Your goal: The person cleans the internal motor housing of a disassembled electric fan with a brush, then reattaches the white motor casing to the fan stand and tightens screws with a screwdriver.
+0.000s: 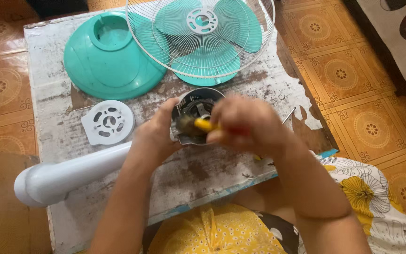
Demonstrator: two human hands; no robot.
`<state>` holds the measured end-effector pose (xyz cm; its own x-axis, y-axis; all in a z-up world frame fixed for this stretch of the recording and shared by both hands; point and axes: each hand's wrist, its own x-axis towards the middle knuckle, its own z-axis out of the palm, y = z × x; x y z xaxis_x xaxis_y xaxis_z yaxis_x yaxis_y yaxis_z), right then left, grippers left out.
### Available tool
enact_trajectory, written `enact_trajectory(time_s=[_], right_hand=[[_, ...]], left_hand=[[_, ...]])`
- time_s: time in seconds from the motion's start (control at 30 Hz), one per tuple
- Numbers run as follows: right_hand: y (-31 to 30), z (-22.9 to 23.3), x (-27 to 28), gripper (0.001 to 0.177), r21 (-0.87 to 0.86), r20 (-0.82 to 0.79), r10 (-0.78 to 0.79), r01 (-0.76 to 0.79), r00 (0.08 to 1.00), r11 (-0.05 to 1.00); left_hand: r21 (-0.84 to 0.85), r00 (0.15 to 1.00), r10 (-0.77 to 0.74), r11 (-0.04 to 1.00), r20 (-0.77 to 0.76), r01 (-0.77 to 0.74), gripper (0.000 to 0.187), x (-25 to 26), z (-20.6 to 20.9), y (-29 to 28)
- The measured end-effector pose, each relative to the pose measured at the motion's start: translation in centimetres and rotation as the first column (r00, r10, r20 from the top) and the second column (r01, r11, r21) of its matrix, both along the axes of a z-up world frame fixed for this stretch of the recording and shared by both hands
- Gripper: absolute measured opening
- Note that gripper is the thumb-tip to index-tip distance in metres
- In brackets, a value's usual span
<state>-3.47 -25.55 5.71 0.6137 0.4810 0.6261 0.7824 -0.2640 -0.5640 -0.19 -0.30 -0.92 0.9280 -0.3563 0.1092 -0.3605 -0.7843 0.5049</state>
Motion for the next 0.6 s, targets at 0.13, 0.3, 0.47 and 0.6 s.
enact_trajectory(time_s=[0.13, 0.3, 0.47, 0.6], right_hand=[[0.3, 2.1, 1.2, 0.021, -0.085, 0.046, 0.060, -0.056, 0.997, 0.995], [-0.1, 3.7, 0.2, 0.014, 0.009, 0.085, -0.360, 0.361, 0.929, 0.933], [-0.2, 1.2, 0.2, 0.016, -0.074, 0.074, -0.271, 0.276, 0.960, 0.958], [-1.7, 0.2, 0.8, 0.015, 0.094, -0.139, -0.368, 0.382, 0.919, 0.919]], left_hand=[[-0.089, 0.995, -0.034, 0.995, 0.090, 0.042, 0.103, -0.2, 0.4, 0.1], [-0.131, 0.987, -0.062, 0.988, 0.146, 0.081, 0.102, 0.0, 0.4, 0.0], [-0.134, 0.994, -0.061, 0.988, 0.086, 0.073, 0.100, -0.4, 0.3, 0.3], [-0.129, 0.982, -0.078, 0.987, 0.171, 0.101, 0.102, 0.0, 0.5, 0.2]])
